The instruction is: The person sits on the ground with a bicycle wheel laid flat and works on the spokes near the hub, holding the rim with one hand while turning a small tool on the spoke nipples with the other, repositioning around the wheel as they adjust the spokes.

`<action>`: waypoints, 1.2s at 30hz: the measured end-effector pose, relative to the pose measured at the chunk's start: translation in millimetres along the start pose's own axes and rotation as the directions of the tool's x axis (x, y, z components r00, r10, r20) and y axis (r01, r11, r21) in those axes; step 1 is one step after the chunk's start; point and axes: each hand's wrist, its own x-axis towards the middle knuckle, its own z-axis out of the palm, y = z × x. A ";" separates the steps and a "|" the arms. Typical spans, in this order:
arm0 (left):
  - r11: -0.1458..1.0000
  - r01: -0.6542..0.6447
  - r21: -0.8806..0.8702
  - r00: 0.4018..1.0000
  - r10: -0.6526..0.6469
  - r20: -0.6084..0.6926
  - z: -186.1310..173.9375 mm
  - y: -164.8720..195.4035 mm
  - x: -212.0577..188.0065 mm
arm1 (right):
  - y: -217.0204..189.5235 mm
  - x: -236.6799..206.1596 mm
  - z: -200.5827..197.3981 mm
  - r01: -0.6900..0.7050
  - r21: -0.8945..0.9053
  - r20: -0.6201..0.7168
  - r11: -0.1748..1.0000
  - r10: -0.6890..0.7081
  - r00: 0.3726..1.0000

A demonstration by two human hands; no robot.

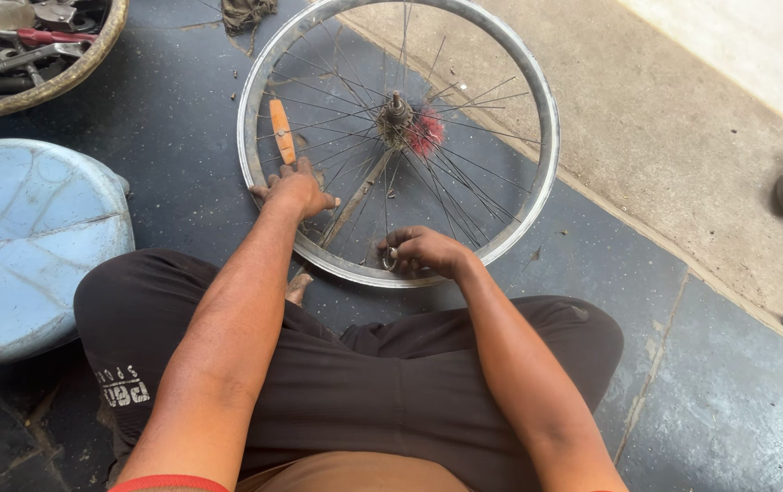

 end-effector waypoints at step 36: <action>1.000 0.000 0.003 1.000 0.000 0.007 0.6 1.8 1.7 | -9.5 9.4 6.3 0.087 -0.026 0.029 0.996 -0.086 0.996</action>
